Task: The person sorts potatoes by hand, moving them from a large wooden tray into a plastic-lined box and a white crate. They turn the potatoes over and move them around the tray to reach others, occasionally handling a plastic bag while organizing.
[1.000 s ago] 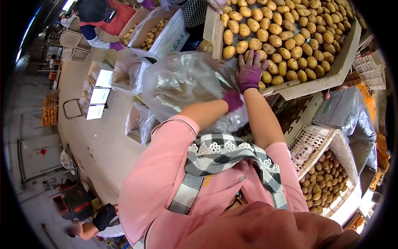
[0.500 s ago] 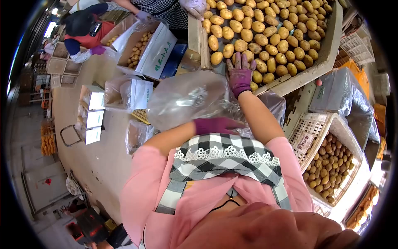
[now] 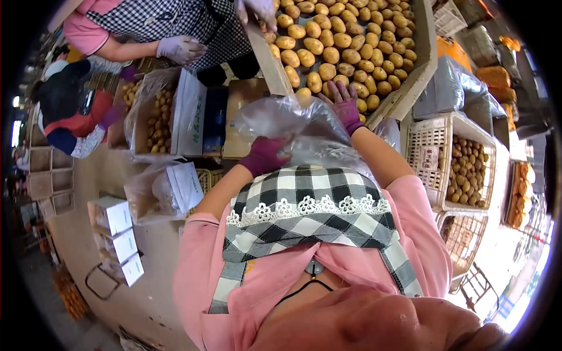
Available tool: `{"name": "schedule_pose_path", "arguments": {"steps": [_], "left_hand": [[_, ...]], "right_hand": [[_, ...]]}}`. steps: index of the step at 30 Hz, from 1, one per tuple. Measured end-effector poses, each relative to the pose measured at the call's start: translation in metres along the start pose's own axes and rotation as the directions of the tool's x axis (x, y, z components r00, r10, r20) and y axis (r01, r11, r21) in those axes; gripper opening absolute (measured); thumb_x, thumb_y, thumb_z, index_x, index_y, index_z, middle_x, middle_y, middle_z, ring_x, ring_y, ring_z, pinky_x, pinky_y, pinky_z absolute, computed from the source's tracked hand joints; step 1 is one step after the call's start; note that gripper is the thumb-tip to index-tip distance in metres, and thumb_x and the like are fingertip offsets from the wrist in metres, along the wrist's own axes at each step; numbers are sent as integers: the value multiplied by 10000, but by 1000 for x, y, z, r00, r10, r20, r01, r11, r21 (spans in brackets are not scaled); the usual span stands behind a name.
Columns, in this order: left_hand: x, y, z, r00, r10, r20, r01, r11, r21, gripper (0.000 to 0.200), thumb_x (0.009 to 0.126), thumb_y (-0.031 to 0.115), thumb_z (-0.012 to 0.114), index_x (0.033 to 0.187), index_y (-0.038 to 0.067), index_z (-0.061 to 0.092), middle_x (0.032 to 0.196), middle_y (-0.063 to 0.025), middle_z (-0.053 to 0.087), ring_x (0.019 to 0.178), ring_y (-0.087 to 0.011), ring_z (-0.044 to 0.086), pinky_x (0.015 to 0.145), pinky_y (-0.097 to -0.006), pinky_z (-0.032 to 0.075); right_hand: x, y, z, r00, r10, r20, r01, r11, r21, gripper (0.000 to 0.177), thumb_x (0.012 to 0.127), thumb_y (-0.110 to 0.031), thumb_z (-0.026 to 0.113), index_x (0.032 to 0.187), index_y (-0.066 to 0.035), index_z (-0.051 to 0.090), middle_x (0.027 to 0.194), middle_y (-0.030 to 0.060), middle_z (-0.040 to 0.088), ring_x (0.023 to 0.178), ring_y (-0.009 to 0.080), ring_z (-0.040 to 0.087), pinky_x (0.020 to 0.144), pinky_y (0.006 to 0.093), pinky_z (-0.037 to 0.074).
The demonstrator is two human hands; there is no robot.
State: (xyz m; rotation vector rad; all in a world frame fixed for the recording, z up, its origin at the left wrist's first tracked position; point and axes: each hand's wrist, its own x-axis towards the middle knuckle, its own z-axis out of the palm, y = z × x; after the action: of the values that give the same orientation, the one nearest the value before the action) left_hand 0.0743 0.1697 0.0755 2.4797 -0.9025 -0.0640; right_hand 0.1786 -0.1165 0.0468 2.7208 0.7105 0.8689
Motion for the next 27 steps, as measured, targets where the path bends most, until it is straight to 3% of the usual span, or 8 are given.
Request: {"name": "schedule_pose_path", "arguments": {"steps": [4, 9, 13, 16, 20, 21, 23, 27], "left_hand": [[10, -10, 29, 991, 17, 132, -59, 945, 321, 381, 683, 358, 594, 999, 147, 611, 868, -97, 647, 764, -289, 635, 654, -468, 488], [15, 0, 4, 906, -124, 406, 48, 980, 192, 268, 739, 313, 568, 922, 121, 611, 859, -121, 651, 810, -297, 634, 692, -432, 490], [32, 40, -57, 940, -99, 326, 158, 974, -160, 346, 803, 299, 576, 1065, 76, 609, 986, -161, 639, 919, -321, 611, 819, -406, 468], [38, 67, -79, 972, -111, 206, 182, 913, -365, 389, 827, 232, 602, 1152, 20, 581, 1060, -163, 629, 975, -267, 607, 865, -346, 454], [64, 91, -70, 988, -154, 17, 119, 691, -713, 302, 880, 156, 564, 1146, 13, 568, 1062, -142, 627, 928, -200, 622, 812, -303, 483], [67, 94, -67, 972, -228, 51, 172, 555, -814, 298, 898, 142, 542, 1160, 1, 555, 1080, -129, 622, 932, -181, 616, 813, -293, 485], [72, 102, -70, 924, -345, 167, 259, 241, -935, 313, 942, 140, 488, 1204, -30, 512, 1117, -110, 604, 950, -142, 595, 815, -257, 493], [88, 108, -77, 893, -366, 261, 335, 156, -929, 373, 939, 217, 516, 1232, -12, 486, 1130, -122, 589, 935, -146, 598, 792, -259, 506]], "right_hand": [[16, 24, -29, 977, 156, 146, -213, 715, 666, 402, 764, -271, 641, 1158, -215, 586, 1335, 121, 437, 1237, 328, 379, 1019, 470, 263], [97, 99, -69, 574, 799, 177, -802, 505, 318, 581, 798, -385, 616, 1293, -123, 461, 1282, 182, 481, 1209, 358, 423, 991, 459, 338], [109, 25, -87, 667, 338, 664, -468, 883, 21, 765, 769, -616, 530, 1396, -233, 317, 1478, 143, 225, 1341, 456, 166, 1032, 656, 140], [10, -40, -26, 919, -228, 322, 287, 947, -147, 481, 898, -353, 443, 1347, -184, 403, 1477, 119, 250, 1329, 465, 196, 1031, 638, 202], [51, 62, -135, 267, -563, 782, -399, 674, 622, 385, 861, -234, 469, 1231, -147, 532, 1322, 56, 491, 1166, 235, 508, 973, 346, 405], [24, 97, -89, 670, -608, 425, 264, 731, 629, 353, 865, -261, 482, 1201, -177, 548, 1121, 66, 618, 985, 219, 612, 876, 341, 464], [51, 154, -94, 781, 233, 580, -527, 745, 410, 387, 840, -351, 548, 1184, -174, 556, 1020, 83, 639, 895, 273, 626, 823, 389, 483], [92, 226, -17, 578, 776, 252, -808, 502, 308, 592, 838, -524, 511, 1276, -126, 491, 1355, 174, 402, 1269, 389, 314, 1029, 495, 282]]}}
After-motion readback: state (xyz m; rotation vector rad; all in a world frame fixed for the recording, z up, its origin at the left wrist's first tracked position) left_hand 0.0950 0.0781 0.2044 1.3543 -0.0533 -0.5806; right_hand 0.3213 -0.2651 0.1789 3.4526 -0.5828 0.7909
